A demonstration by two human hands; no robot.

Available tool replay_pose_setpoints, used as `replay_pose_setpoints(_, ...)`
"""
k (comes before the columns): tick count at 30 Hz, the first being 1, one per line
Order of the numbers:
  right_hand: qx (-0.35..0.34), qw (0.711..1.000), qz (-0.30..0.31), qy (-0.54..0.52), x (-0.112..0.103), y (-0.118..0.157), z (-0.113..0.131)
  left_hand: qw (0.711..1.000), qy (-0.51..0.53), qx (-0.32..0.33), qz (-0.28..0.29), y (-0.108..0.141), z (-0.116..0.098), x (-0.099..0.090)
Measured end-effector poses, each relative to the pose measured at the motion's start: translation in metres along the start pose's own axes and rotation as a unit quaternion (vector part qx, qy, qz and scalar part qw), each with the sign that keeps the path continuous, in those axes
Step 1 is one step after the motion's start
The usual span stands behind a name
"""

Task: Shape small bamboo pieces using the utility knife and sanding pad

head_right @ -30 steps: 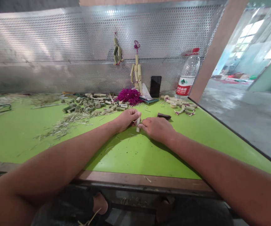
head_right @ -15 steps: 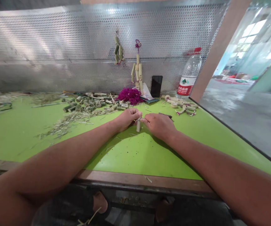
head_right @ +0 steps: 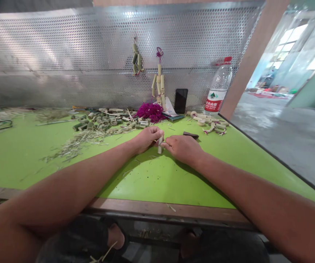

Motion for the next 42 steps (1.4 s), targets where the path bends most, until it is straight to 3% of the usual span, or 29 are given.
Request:
replay_pose_setpoints(10, -0.099, 0.992, 0.066, 0.039, 0.015, 0.005, 0.024, 1.000, -0.022, -0.006, -0.019, 0.003, -0.003, -0.002)
replay_pose_setpoints(18, 0.008, 0.999, -0.031, -0.027, -0.007, 0.002, -0.008, 0.998, -0.068, -0.003, -0.004, 0.004, -0.005, 0.000)
replay_pose_setpoints(23, 0.052, 0.997, -0.054, -0.026, -0.010, 0.001, -0.017, 0.997, -0.071, 0.003, -0.013, 0.005, -0.007, 0.000)
replay_pose_setpoints(31, 0.031, 0.999, -0.015, -0.016, -0.005, -0.002, -0.011, 0.998, -0.058, 0.000, -0.010, 0.002, -0.001, -0.001)
replay_pose_setpoints(37, -0.049, 0.995, 0.068, 0.046, 0.012, 0.004, 0.015, 0.999, -0.038, 0.001, -0.020, 0.002, -0.006, -0.003)
replay_pose_setpoints(42, -0.018, 1.000, 0.018, 0.011, 0.001, 0.003, 0.006, 0.998, -0.065, -0.001, -0.020, 0.004, -0.008, -0.001)
Point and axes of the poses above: each hand's wrist, its own y-axis away from the middle knuckle, its own x-axis out of the palm, z = x × y, the point moved 10 cm from there along -y, towards the middle knuckle, and after that the axes turned 6 degrees about -y, right-handed, at the moved point
